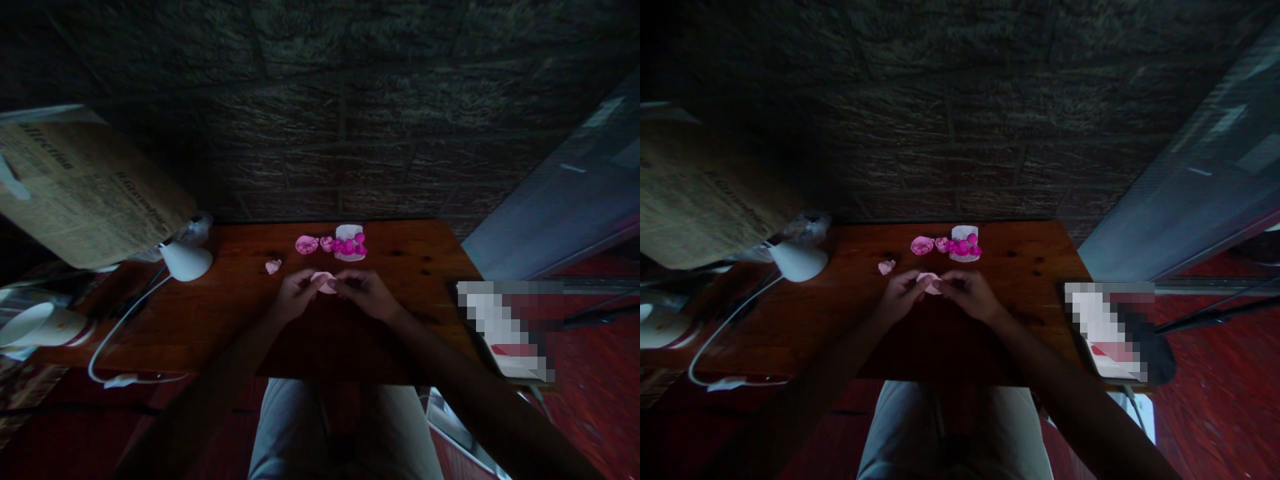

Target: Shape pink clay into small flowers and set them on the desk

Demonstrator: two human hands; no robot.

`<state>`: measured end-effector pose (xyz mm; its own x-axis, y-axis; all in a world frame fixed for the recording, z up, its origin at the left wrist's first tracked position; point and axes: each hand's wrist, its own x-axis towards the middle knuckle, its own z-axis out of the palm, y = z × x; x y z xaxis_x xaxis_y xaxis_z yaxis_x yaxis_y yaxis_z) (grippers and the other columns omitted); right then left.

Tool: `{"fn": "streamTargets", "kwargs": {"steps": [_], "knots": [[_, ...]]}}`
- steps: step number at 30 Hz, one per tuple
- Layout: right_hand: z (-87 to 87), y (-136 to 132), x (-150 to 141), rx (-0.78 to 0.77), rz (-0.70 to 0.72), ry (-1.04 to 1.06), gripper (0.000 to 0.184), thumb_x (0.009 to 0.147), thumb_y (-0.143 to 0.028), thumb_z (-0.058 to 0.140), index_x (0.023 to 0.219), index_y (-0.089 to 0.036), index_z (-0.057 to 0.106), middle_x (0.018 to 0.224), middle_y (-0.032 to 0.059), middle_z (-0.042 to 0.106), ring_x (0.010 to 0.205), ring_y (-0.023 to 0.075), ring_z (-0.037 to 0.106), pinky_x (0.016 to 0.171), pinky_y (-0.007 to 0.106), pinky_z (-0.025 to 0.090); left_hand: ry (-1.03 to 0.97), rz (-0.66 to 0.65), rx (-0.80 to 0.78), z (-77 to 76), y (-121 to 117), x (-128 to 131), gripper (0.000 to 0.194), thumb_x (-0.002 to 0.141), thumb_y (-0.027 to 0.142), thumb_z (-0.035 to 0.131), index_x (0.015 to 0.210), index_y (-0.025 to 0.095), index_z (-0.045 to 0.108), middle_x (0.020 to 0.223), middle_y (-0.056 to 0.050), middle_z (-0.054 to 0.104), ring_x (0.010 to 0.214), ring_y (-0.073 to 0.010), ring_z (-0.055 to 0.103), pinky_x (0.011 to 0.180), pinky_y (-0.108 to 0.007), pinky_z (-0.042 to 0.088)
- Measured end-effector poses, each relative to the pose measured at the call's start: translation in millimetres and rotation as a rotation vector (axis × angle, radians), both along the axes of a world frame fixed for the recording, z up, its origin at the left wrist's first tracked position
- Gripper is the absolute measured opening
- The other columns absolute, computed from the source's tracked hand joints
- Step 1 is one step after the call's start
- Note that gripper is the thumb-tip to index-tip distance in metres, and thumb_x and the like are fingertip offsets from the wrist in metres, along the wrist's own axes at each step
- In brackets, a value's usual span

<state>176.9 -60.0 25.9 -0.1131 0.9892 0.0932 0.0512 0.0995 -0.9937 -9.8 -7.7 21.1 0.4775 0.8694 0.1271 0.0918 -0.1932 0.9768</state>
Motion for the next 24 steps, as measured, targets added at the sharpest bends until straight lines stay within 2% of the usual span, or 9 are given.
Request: {"fn": "streamTargets", "kwargs": {"steps": [4,7,12,17,22,24], "knots": [[-3.0,2.9,1.7,0.022,-0.043,-0.069,0.040,0.082,-0.057,0.073,0.084,-0.018,0.076,0.075,0.0011,0.070,0.067,0.0145,0.058,0.065,0.028,0.046,-0.023,0.045,0.048,1.7,2.3,2.6,0.044,0.081,0.056,0.072,0.063,0.017,0.062,0.054,0.004,0.047,0.052,-0.0091,0.039,0.050,-0.023,0.031],[-2.5,3.2,2.3,0.078,-0.059,-0.127,0.038,0.085,-0.056,0.071,0.084,-0.019,0.077,0.077,0.0018,0.072,0.069,0.0151,0.060,0.070,0.029,0.048,-0.053,0.061,0.063,1.9,5.5,2.9,0.041,0.081,0.055,0.073,0.068,0.016,0.067,0.058,0.003,0.053,0.053,-0.0095,0.042,0.051,-0.024,0.033],[-0.8,2.3,1.3,0.062,-0.032,-0.122,0.041,0.083,-0.059,0.072,0.081,-0.019,0.076,0.069,0.0007,0.070,0.062,0.0139,0.059,0.065,0.027,0.048,-0.090,0.075,0.115,0.1,8.3,1.9,0.043,0.081,0.055,0.074,0.063,0.017,0.063,0.060,0.002,0.054,0.056,-0.0095,0.044,0.052,-0.022,0.035],[-3.3,4.5,1.4,0.011,-0.082,-0.061,0.041,0.081,-0.060,0.074,0.082,-0.019,0.076,0.067,0.0003,0.069,0.060,0.0131,0.058,0.060,0.027,0.047,-0.061,0.082,0.011,-4.4,10.4,1.4,0.048,0.080,0.060,0.071,0.062,0.016,0.062,0.055,0.003,0.049,0.053,-0.0088,0.043,0.050,-0.022,0.033],[-3.7,6.6,6.6,-0.027,-0.118,-0.024,0.041,0.075,-0.059,0.078,0.081,-0.019,0.076,0.067,-0.0002,0.068,0.060,0.0128,0.056,0.060,0.027,0.046,-0.077,0.093,-0.091,-5.8,10.5,3.5,0.043,0.075,0.058,0.077,0.080,0.016,0.073,0.054,0.005,0.049,0.049,-0.0078,0.040,0.048,-0.022,0.029],[-3.3,6.8,7.3,-0.033,-0.108,-0.017,0.040,0.075,-0.058,0.079,0.081,-0.019,0.076,0.068,-0.0001,0.068,0.061,0.0129,0.057,0.061,0.027,0.046,-0.098,0.113,-0.104,-5.7,10.9,3.4,0.041,0.072,0.055,0.081,0.082,0.016,0.074,0.054,0.005,0.050,0.049,-0.0075,0.040,0.048,-0.022,0.029]]}}
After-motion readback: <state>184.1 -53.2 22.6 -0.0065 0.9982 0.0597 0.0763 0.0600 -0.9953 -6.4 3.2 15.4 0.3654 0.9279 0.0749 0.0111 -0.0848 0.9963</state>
